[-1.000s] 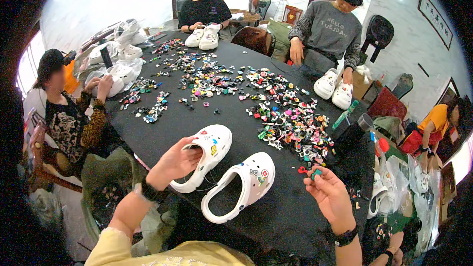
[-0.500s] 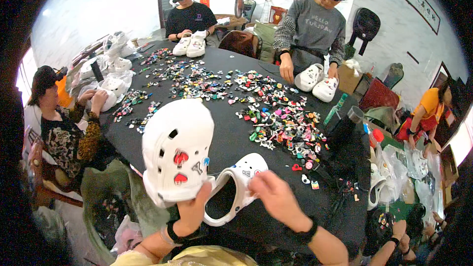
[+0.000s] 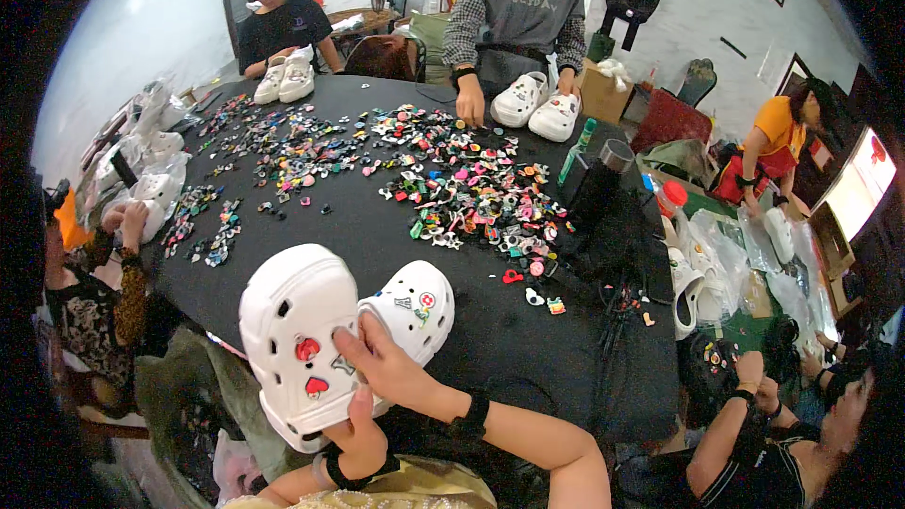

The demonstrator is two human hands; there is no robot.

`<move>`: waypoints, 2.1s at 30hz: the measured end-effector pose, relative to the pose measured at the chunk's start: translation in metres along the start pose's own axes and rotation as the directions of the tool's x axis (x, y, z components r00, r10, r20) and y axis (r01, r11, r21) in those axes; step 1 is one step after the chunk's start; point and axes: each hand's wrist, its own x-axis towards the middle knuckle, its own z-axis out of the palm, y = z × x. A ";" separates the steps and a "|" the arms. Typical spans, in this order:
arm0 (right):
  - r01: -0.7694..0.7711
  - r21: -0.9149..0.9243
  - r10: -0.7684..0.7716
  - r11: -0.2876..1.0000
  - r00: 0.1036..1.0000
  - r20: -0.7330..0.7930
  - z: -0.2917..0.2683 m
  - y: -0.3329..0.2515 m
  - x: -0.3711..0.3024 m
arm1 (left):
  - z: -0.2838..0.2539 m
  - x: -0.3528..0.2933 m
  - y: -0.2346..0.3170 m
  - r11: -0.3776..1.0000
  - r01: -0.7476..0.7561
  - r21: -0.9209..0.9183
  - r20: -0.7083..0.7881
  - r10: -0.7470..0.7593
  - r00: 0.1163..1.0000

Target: Manually attaching decorative charms and accessories to clogs.

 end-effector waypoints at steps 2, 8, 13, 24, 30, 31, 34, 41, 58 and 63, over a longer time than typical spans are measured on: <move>-0.129 -0.067 0.126 0.989 0.991 -0.043 -0.012 0.004 -0.007 | 0.006 0.002 0.000 0.992 0.072 -0.100 -0.023 -0.075 0.997; 0.112 -0.285 -0.184 0.952 0.954 -0.238 -0.011 0.034 0.003 | 0.016 0.015 0.002 0.992 0.118 0.041 -0.079 -0.115 0.990; 0.222 -0.456 -0.355 0.862 0.906 -0.230 -0.009 0.038 0.003 | 0.022 0.021 0.013 0.985 0.173 -0.022 -0.189 -0.174 0.966; 0.178 -0.376 -0.311 0.909 0.892 -0.329 0.005 0.049 0.007 | 0.014 0.047 0.025 0.889 0.326 -0.320 -0.192 -0.398 0.897; 0.269 -0.516 -0.458 0.813 0.843 -0.281 0.010 0.062 0.029 | 0.003 0.074 0.023 0.796 0.409 -0.446 -0.145 -0.515 0.845; 0.314 -0.585 -0.546 0.748 0.792 -0.273 0.011 0.064 0.034 | 0.000 0.080 0.022 0.780 0.408 -0.474 -0.135 -0.522 0.842; 0.277 -0.521 -0.471 0.807 0.834 -0.286 0.010 0.062 0.038 | 0.001 0.081 0.020 0.802 0.335 -0.495 -0.192 -0.477 0.858; 0.222 -0.517 -0.374 0.827 0.903 -0.210 0.008 0.037 0.035 | 0.000 0.073 0.013 0.843 0.330 -0.424 -0.154 -0.427 0.891; -0.295 -0.955 -0.529 0.029 0.806 -0.265 -0.238 -0.001 0.014 | -0.048 0.111 0.009 0.792 0.486 -0.370 0.037 -0.510 0.859; -0.191 -0.924 0.036 0.331 0.981 -0.190 -0.208 0.009 0.036 | -0.066 0.124 -0.001 0.706 0.532 -0.467 0.139 -0.536 0.833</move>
